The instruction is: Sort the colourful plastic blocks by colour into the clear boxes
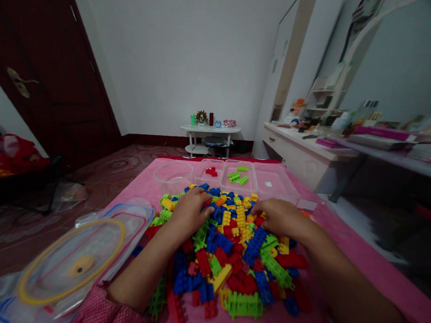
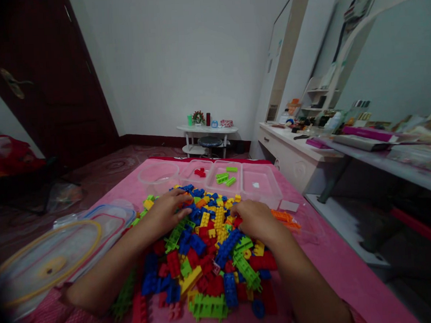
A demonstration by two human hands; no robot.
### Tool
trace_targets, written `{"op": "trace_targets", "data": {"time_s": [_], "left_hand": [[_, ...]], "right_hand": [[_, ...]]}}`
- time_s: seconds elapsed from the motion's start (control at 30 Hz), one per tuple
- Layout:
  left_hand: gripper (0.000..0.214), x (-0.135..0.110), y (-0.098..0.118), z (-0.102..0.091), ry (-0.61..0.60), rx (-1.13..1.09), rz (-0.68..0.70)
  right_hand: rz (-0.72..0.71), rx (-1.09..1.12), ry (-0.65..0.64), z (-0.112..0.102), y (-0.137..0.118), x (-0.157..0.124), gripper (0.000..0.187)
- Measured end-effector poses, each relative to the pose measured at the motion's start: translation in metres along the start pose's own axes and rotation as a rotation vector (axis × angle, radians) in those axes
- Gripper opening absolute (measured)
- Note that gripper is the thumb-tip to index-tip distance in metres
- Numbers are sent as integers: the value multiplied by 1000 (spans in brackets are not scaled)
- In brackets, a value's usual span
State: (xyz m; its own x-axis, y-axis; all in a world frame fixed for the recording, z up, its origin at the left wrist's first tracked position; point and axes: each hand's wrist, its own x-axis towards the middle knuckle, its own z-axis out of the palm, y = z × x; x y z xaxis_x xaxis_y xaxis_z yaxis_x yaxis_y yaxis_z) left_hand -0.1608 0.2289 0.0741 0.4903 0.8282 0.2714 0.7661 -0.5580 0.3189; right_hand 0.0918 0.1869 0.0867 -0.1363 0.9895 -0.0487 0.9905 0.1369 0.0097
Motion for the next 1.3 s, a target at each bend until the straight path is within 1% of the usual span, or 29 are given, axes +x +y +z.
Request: {"op": "trace_targets", "data": {"time_s": [0.03, 0.07, 0.17, 0.2, 0.27, 0.33, 0.43, 0.5, 0.6, 0.7, 0.77, 0.83, 0.87, 0.9, 0.93, 0.97, 1.03, 1.1, 1.13, 1.17, 1.23, 1.27, 1.3], "left_hand": [[30, -1, 3, -4, -5, -17, 12], [28, -4, 7, -9, -38, -42, 36], [25, -13, 21, -19, -220, -134, 175], [26, -16, 26, -20, -270, -152, 229], [29, -22, 35, -19, -305, -154, 318], [31, -24, 43, -14, -275, -112, 346], [27, -22, 52, -1, -195, -25, 282], [24, -19, 55, 7, -161, 21, 228], [24, -17, 57, 13, -156, 39, 177], [27, -17, 54, 15, -176, 3, 163], [27, -17, 51, 15, -160, -59, 148], [27, -15, 49, 14, -78, -183, 100], [27, -14, 48, 13, -35, -281, 57], [29, -12, 47, 11, -8, -413, -4], [31, -10, 47, 10, -6, -583, -82], [33, -8, 47, 8, -29, -784, -173], [35, -4, 47, 5, -128, -1218, -346], [33, -2, 47, 4, -225, -1593, -468], [30, -1, 47, 5, -281, -1737, -501], [28, -1, 46, 6, -342, -1854, -516], [28, -2, 45, 10, -441, -2004, -521], [27, -3, 44, 12, -450, -2036, -522], [25, -3, 43, 13, -420, -2040, -525]], "right_hand": [[-10, -9, -8, 2, -1, 1, 43], [-13, -22, -15, 4, -2, 2, 42], [-13, -65, -21, 6, -5, 3, 33], [-15, -71, -15, 5, -6, 2, 30], [-12, -71, 3, 1, -8, 0, 26], [8, -63, 27, -5, -9, -2, 24], [48, -26, 89, -15, -12, -5, 22], [51, 57, 166, -19, -14, -5, 22], [3, 288, 276, -18, -19, -2, 26], [-55, 557, 321, -13, -25, 2, 26], [-65, 695, 366, -10, -28, 4, 26], [-60, 784, 447, -8, -29, 6, 26], [-56, 824, 490, -9, -29, 6, 26], [-52, 871, 527, -9, -29, 6, 26], [-49, 926, 553, -10, -29, 6, 27], [-46, 983, 571, -11, -30, 6, 27], [-53, 1076, 599, -11, -34, 4, 27], [-87, 1115, 627, -9, -42, 3, 24], [-121, 1108, 634, -8, -46, 2, 22], [-167, 1081, 629, -7, -51, 1, 20], [-273, 984, 589, -5, -59, -2, 17], [-311, 936, 574, -5, -61, -3, 17], [-327, 904, 569, -5, -63, -4, 17]]}}
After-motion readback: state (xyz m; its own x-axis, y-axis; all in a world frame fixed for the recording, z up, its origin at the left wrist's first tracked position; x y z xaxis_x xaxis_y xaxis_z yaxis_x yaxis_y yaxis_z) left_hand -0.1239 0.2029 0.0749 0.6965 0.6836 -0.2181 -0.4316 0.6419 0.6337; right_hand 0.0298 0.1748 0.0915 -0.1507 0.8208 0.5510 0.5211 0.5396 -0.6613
